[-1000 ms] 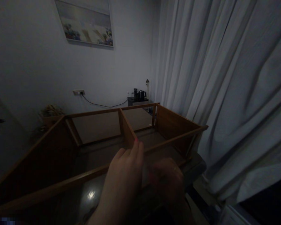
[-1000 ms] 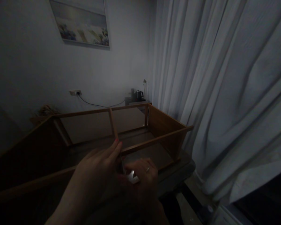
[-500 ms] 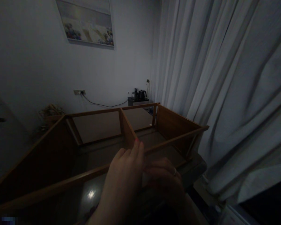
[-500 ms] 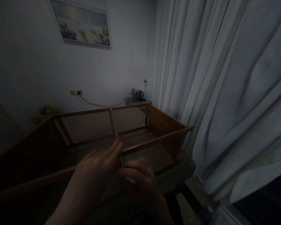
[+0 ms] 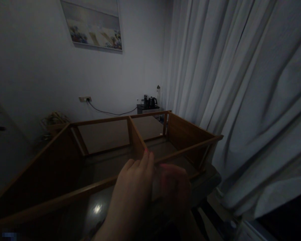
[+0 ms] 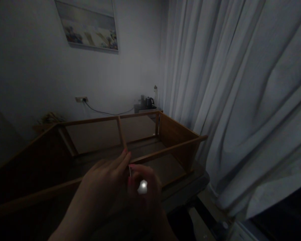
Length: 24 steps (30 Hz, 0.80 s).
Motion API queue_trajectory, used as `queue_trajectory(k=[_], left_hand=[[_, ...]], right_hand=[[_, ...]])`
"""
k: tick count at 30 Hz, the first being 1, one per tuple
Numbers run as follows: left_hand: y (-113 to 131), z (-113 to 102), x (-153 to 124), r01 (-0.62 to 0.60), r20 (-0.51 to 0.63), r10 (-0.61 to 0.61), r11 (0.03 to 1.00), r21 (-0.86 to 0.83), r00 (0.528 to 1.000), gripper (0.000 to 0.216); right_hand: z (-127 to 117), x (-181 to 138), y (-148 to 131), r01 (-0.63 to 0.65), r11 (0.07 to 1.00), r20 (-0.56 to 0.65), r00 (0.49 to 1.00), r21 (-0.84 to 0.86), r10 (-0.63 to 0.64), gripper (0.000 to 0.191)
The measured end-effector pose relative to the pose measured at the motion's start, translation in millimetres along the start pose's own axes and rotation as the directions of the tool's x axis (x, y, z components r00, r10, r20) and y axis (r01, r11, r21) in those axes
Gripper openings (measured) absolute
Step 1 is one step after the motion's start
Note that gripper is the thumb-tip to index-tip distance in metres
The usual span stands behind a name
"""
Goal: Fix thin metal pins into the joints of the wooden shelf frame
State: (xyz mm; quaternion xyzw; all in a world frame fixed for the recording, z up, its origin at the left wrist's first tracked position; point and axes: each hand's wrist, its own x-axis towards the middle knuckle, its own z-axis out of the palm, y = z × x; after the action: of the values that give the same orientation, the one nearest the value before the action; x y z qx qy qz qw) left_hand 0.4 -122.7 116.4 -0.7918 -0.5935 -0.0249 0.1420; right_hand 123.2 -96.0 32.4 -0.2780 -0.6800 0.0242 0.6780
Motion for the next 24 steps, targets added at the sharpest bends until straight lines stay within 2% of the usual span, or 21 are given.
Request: queue_trajectory(k=[2, 6, 12, 16, 21, 24], left_hand=[[0.3, 0.3, 0.5, -0.002, 0.007, 0.002, 1.0, -0.001, 1.0, 0.055], [0.7, 0.4, 1.6, -0.002, 0.003, 0.002, 1.0, 0.007, 1.0, 0.055], [0.7, 1.0, 2.5, -0.007, -0.015, 0.008, 0.999, 0.044, 1.0, 0.054], [0.1, 6.3, 1.7, -0.005, -0.052, 0.008, 0.998, 0.055, 0.999, 0.053], [-0.3, 8.3, -0.5, -0.008, -0.05, 0.009, 0.999, 0.035, 0.999, 0.056], [-0.4, 6.2, -1.8, -0.01, -0.052, 0.012, 1.0, 0.027, 0.999, 0.057]], right_hand=[[-2.5, -2.4, 0.8, -0.02, 0.999, -0.014, 1.0, -0.045, 0.019, 0.015], [-5.7, -7.8, 4.9, -0.067, 0.998, 0.021, 0.998, 0.0, 0.067, 0.018], [-10.9, -9.7, 16.5, 0.06, 0.998, 0.051, 0.997, 0.019, -0.061, 0.015], [-18.0, -8.3, 20.7, 0.088, 0.993, -0.031, 0.995, -0.076, -0.09, 0.018], [-15.3, -6.0, 10.1, 0.192, 0.957, 0.022, 0.981, -0.215, -0.192, 0.032], [-8.9, -5.2, 1.9, 0.168, 0.965, 0.037, 0.986, -0.2, -0.163, 0.032]])
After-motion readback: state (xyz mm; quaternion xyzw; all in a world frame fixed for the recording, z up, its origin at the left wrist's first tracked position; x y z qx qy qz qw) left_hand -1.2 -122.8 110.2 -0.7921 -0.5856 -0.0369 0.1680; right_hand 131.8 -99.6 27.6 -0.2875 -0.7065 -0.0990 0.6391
